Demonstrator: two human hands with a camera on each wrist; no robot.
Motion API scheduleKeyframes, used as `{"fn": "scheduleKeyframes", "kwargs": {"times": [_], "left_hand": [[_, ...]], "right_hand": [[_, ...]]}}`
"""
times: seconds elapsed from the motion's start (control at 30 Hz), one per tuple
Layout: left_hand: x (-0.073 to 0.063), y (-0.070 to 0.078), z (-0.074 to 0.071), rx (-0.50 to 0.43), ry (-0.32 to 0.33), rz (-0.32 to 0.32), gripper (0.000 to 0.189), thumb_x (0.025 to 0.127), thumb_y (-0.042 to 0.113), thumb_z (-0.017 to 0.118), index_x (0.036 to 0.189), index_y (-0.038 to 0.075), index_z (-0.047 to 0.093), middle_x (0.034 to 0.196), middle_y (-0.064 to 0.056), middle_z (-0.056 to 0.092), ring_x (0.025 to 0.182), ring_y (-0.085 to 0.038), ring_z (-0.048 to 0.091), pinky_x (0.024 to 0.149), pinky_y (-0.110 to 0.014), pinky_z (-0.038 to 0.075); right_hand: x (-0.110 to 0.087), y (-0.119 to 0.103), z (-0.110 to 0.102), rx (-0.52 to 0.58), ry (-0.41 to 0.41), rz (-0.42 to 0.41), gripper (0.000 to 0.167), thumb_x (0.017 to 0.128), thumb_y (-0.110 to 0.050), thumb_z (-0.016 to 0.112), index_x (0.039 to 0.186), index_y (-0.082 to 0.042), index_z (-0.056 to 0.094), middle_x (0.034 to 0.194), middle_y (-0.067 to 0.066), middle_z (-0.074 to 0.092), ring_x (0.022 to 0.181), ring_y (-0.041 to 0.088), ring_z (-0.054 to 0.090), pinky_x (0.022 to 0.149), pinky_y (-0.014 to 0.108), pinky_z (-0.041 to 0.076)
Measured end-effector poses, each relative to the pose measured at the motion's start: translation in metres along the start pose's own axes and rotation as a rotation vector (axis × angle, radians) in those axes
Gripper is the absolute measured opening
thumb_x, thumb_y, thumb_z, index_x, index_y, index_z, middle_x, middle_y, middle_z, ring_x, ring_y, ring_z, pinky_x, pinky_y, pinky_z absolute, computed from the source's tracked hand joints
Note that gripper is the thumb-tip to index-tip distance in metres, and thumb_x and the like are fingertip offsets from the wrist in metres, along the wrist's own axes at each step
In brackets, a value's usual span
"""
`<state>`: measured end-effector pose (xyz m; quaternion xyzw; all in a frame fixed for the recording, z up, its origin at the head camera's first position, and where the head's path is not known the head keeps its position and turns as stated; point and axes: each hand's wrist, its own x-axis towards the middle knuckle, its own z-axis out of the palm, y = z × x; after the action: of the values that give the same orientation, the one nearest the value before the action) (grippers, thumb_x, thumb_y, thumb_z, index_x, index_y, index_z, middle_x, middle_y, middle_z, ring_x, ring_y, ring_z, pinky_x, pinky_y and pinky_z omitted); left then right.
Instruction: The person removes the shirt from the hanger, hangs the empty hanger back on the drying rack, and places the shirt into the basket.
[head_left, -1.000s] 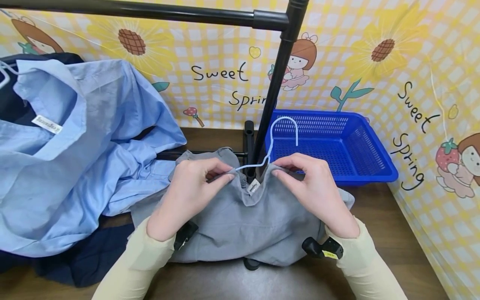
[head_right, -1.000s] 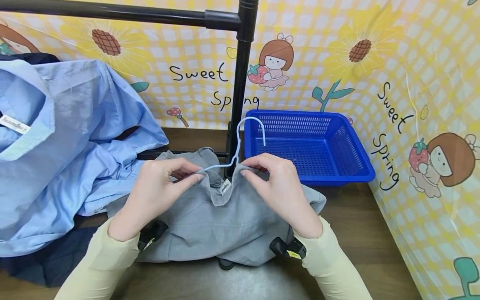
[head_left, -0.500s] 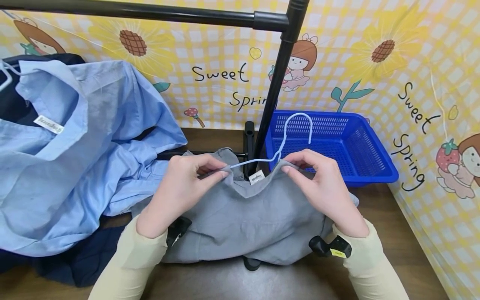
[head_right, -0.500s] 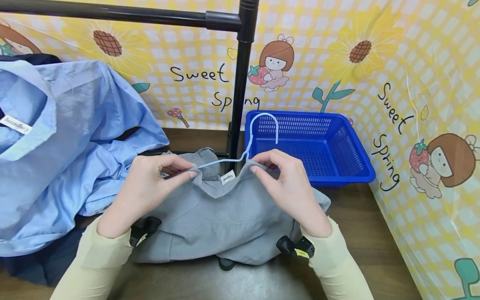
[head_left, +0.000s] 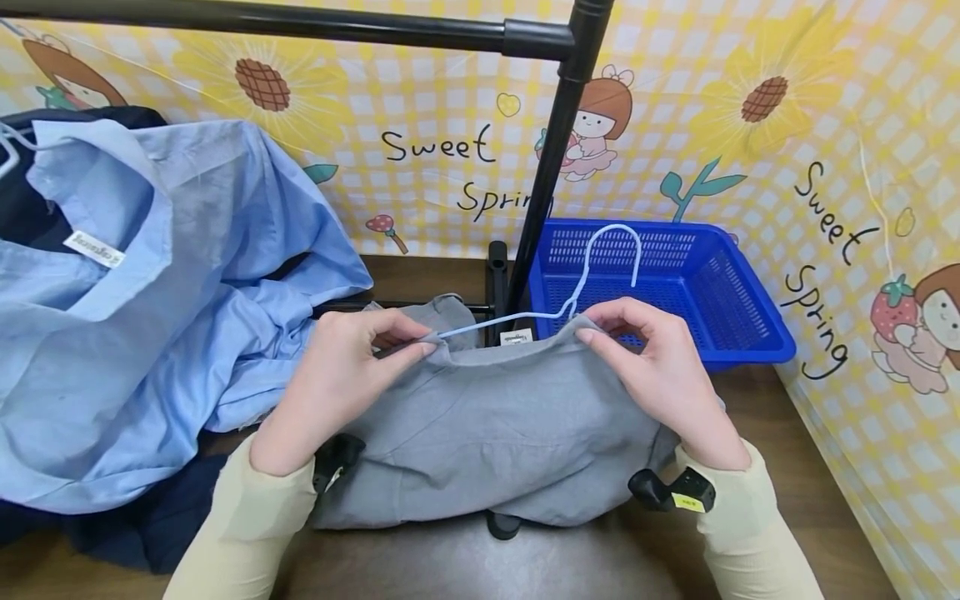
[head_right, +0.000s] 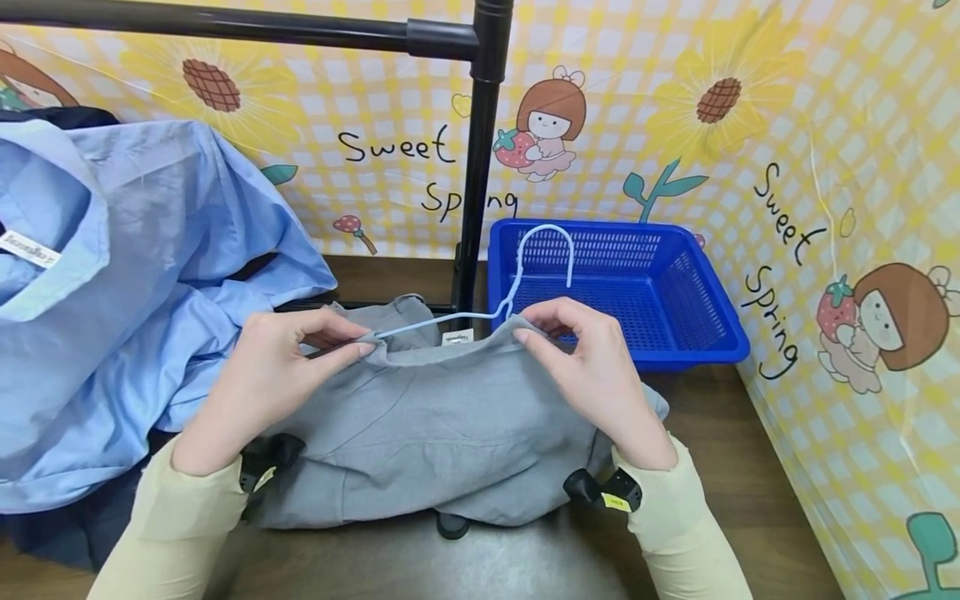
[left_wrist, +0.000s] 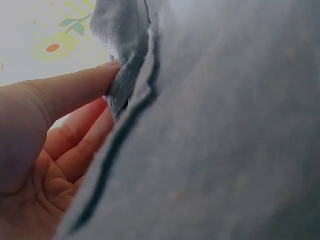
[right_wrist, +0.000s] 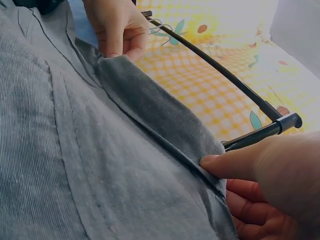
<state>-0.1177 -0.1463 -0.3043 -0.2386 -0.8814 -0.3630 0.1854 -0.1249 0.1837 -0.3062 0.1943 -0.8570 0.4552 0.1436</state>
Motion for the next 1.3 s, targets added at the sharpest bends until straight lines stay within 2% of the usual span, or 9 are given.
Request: {"fn": "scheduleKeyframes", "kwargs": {"times": [0.1,0.3,0.53,0.83,1.03,1.3], "left_hand": [[0.0,-0.001,0.002,0.011,-0.004,0.02,0.012,0.084,0.006,0.084,0.093,0.013,0.08,0.085,0.007,0.074,0.073,-0.007,0.065,0.064,-0.033,0.053],[0.002,0.001,0.007,0.02,0.006,0.074,0.012,0.084,0.006,0.084,0.093,0.013,0.08,0.085,0.008,0.074,0.067,-0.006,0.059,0.058,-0.03,0.047],[0.002,0.004,0.011,-0.009,0.045,0.155,0.012,0.084,0.005,0.084,0.093,0.012,0.08,0.087,0.006,0.076,0.071,-0.005,0.065,0.061,-0.031,0.052],[0.002,0.005,0.012,-0.033,0.038,0.151,0.014,0.083,0.005,0.085,0.094,0.013,0.081,0.087,0.008,0.075,0.073,-0.004,0.067,0.062,-0.03,0.054],[0.003,0.002,0.009,-0.079,0.016,0.09,0.014,0.084,0.007,0.085,0.095,0.015,0.082,0.088,0.01,0.075,0.076,-0.003,0.068,0.064,-0.029,0.055],[0.0,-0.002,0.002,-0.08,0.016,0.032,0.013,0.085,0.009,0.085,0.094,0.018,0.082,0.087,0.012,0.074,0.076,-0.004,0.068,0.063,-0.027,0.054]], "right_hand": [[0.001,0.0,0.001,0.003,0.016,0.006,0.012,0.094,-0.014,0.076,0.106,-0.01,0.077,0.097,-0.002,0.073,0.088,0.012,0.065,0.08,0.022,0.052],[0.003,-0.002,0.002,-0.015,0.058,0.018,0.014,0.094,-0.014,0.077,0.107,-0.01,0.078,0.098,-0.002,0.073,0.088,0.009,0.065,0.079,0.02,0.051],[0.002,-0.007,0.0,-0.026,0.053,0.043,0.019,0.095,-0.017,0.076,0.112,-0.009,0.078,0.1,0.0,0.074,0.089,0.011,0.064,0.08,0.019,0.051],[0.004,-0.005,0.002,0.107,0.051,0.039,0.014,0.097,-0.02,0.073,0.104,-0.009,0.079,0.106,-0.002,0.076,0.093,0.014,0.068,0.078,0.023,0.054],[0.004,-0.005,0.003,0.148,0.056,0.028,0.01,0.097,-0.014,0.073,0.1,-0.006,0.078,0.101,0.001,0.075,0.091,0.016,0.068,0.075,0.023,0.053],[0.003,-0.003,0.005,0.311,0.062,0.029,0.007,0.098,-0.004,0.068,0.096,0.002,0.071,0.101,0.014,0.073,0.09,0.021,0.068,0.077,0.024,0.053]]}}
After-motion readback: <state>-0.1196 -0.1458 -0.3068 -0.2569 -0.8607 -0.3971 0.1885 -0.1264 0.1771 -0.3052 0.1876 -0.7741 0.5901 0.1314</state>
